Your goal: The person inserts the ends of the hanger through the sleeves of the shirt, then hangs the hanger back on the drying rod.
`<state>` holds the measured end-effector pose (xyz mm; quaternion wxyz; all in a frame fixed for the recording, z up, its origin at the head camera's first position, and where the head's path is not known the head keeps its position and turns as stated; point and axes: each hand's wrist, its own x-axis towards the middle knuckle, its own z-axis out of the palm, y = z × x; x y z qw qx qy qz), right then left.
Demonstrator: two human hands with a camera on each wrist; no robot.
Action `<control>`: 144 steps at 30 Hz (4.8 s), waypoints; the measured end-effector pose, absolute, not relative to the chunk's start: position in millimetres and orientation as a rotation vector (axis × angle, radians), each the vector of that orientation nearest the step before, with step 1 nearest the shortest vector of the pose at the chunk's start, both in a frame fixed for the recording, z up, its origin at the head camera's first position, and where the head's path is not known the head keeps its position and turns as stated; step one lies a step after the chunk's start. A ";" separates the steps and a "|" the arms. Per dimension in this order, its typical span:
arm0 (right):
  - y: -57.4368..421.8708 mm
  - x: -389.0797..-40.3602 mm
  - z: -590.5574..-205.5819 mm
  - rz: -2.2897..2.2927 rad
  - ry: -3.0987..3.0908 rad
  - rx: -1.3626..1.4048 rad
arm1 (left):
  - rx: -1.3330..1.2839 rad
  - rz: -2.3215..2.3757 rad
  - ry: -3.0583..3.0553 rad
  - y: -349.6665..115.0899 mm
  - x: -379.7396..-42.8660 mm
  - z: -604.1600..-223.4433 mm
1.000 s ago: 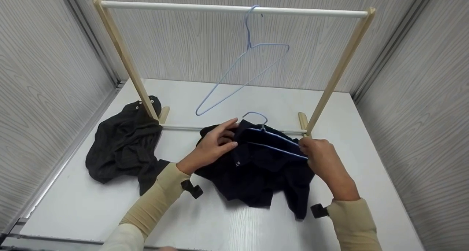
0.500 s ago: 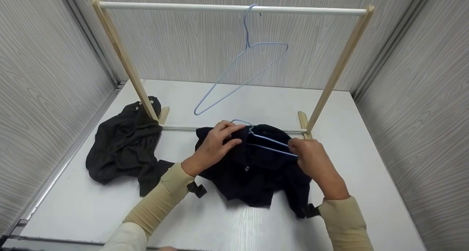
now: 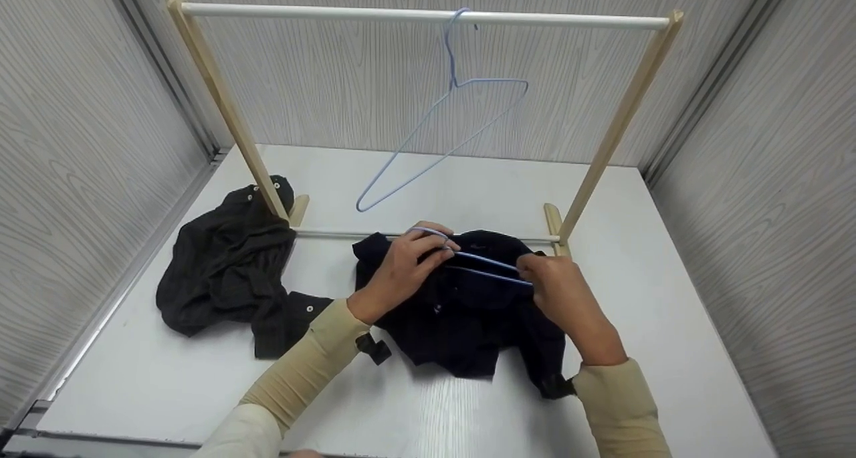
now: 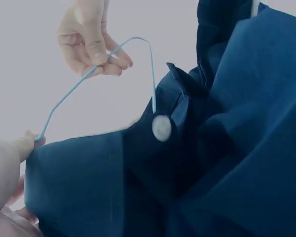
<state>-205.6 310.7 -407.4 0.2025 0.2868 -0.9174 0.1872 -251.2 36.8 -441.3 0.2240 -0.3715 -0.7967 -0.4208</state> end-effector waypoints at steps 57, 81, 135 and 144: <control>302.3 -218.0 -479.6 1.539 -2.543 -0.060 | -0.914 -0.987 -2.135 31.3 -261.6 -434.1; 309.4 -229.9 -485.6 1.633 -2.530 -0.242 | -0.895 -0.934 -2.142 34.3 -259.3 -434.3; 351.4 -201.8 -420.7 1.148 -2.641 0.041 | -0.660 -0.600 -2.247 27.7 -250.8 -449.8; 352.7 -200.7 -413.1 1.137 -2.651 0.064 | -0.671 -0.630 -2.259 25.0 -249.5 -449.7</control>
